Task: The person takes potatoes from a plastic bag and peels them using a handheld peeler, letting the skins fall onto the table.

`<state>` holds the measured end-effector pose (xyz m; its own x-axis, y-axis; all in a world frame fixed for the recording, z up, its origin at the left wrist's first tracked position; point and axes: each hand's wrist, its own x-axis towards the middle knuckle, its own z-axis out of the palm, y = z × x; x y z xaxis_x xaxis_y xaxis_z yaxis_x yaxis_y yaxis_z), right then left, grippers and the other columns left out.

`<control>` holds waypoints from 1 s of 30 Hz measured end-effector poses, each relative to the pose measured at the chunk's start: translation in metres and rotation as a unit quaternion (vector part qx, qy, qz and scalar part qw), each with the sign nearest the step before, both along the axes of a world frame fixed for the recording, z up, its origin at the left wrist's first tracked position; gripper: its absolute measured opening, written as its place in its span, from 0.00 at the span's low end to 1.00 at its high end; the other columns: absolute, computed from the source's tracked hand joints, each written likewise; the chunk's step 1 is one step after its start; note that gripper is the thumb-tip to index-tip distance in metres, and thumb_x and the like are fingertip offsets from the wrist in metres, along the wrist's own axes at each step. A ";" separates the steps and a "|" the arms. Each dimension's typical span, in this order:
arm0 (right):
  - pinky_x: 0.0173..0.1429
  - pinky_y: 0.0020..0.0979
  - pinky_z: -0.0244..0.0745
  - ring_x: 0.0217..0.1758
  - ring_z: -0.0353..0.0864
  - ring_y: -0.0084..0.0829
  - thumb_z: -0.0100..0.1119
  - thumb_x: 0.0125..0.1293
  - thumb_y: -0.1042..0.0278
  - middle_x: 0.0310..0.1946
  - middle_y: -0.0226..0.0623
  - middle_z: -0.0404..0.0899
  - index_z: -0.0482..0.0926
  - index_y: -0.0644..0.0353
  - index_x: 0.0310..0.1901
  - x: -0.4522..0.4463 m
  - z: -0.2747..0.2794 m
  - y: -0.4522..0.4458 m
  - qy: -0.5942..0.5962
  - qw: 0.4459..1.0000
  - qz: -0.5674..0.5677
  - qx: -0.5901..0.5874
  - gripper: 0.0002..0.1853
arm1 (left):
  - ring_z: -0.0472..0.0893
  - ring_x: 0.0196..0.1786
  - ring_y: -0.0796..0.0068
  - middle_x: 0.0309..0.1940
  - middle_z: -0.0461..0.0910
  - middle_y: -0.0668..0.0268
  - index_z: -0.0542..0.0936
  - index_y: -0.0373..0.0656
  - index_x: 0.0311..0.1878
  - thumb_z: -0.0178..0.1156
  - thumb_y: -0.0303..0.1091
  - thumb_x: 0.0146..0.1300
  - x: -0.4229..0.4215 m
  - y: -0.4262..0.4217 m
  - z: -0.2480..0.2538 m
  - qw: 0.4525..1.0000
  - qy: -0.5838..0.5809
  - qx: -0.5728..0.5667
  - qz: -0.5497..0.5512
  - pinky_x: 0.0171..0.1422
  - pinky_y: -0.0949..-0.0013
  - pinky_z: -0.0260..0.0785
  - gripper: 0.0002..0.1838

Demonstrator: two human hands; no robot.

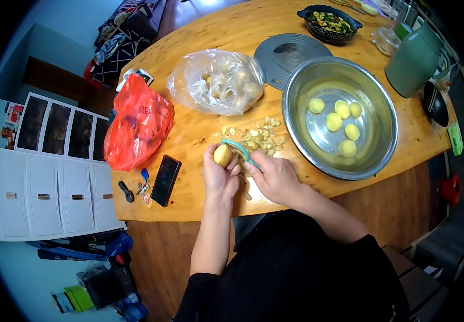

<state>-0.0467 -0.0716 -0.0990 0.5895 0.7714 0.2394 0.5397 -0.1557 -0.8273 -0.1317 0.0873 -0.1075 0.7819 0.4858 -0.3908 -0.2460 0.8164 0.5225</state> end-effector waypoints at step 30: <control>0.36 0.58 0.73 0.32 0.82 0.61 0.52 0.78 0.57 0.26 0.53 0.81 0.72 0.59 0.40 0.014 -0.002 0.002 0.081 0.995 -0.010 -0.053 0.13 | 0.70 0.28 0.77 0.35 0.75 0.67 0.71 0.45 0.52 0.43 0.44 0.85 0.012 -0.021 0.022 0.991 0.025 0.123 0.051 0.29 0.74 0.61 0.14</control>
